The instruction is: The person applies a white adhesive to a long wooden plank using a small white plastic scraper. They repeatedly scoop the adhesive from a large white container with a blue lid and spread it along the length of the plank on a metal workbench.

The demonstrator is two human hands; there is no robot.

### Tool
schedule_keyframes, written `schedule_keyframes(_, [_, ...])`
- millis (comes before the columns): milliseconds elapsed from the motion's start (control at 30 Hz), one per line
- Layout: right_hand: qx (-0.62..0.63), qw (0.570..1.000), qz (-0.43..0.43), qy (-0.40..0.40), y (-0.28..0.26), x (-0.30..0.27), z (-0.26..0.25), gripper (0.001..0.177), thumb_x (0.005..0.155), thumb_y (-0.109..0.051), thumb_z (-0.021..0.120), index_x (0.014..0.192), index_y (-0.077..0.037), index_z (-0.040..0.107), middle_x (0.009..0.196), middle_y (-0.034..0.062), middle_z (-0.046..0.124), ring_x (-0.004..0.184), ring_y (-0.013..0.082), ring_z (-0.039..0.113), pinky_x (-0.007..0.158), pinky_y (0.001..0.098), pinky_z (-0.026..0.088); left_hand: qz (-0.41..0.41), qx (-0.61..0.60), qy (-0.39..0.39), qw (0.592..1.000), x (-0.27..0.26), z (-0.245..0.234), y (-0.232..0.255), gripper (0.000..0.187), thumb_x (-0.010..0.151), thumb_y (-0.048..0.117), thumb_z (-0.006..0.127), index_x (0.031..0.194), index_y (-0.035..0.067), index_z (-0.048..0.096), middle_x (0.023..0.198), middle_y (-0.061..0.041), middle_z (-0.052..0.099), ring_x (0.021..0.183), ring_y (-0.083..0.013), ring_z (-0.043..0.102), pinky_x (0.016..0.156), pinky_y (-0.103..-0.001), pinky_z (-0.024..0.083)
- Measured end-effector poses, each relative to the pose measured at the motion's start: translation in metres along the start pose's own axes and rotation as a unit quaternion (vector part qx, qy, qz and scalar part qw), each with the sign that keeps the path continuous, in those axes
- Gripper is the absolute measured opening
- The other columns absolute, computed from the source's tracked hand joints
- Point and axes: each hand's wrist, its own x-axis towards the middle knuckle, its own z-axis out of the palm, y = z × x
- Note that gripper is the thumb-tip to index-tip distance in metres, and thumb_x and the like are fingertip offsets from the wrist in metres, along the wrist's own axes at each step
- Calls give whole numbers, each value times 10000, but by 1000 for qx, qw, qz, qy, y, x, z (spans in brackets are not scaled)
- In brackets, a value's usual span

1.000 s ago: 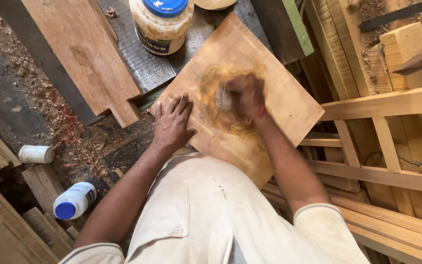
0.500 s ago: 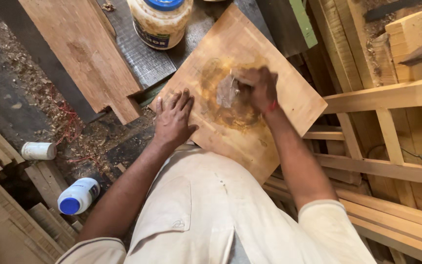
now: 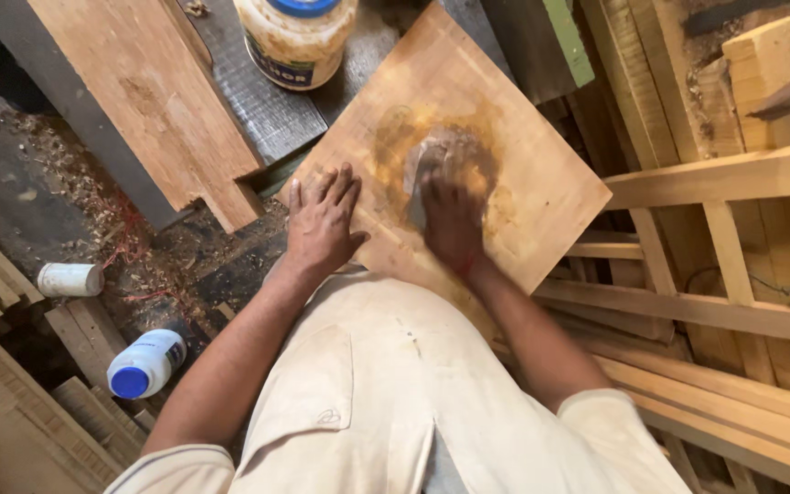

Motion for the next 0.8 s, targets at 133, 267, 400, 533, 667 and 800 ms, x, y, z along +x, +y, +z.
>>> schedule_keyframes(133, [33,997,-65,-23,7,-25,-22,523,756,-32,627,1278,-51,653,1273,144,618,1130,379,540,986,536,431,2,-22,30,999,-3,1,0,917,759,431,825,1531,149,419,1659,-31,285,1522,-247,253,1205,-639,151])
schedule_keyframes(267, [94,979,-97,154,33,29,-53,211,786,-256,773,954,-131,797,1022,76,737,979,349,621,804,526,395,12,-22,42,999,-2,4,-2,923,749,427,834,1528,137,430,1660,-54,289,1515,-263,263,1196,-644,160])
schedule_keyframes(400, [143,971,-64,179,31,73,-55,218,849,-166,775,1057,-116,816,1045,39,770,979,308,640,838,454,491,10,-35,37,999,-3,4,-3,917,754,421,834,1529,140,434,1665,-47,290,1508,-264,280,1203,-651,163])
schedule_keyframes(533, [173,964,-137,151,6,22,-41,227,837,-115,845,1050,-74,779,1030,95,751,957,319,668,857,445,502,11,-48,35,998,-3,4,-5,907,759,415,828,1526,137,432,1668,-47,284,1519,-271,276,1200,-650,140])
schedule_keyframes(667, [214,952,-159,150,42,15,-37,190,858,-26,806,989,-159,774,1070,63,769,1021,273,728,906,392,547,47,-29,54,997,-3,11,-7,877,784,402,797,1556,200,433,1657,-114,256,1510,-303,239,1175,-662,95])
schedule_keyframes(800, [303,952,-1,42,81,0,-58,189,864,-17,755,1037,-82,792,1002,101,752,900,250,690,797,344,564,136,-10,133,982,-9,28,-4,726,863,424,737,1516,253,470,1670,-107,289,1541,-282,224,1192,-677,63])
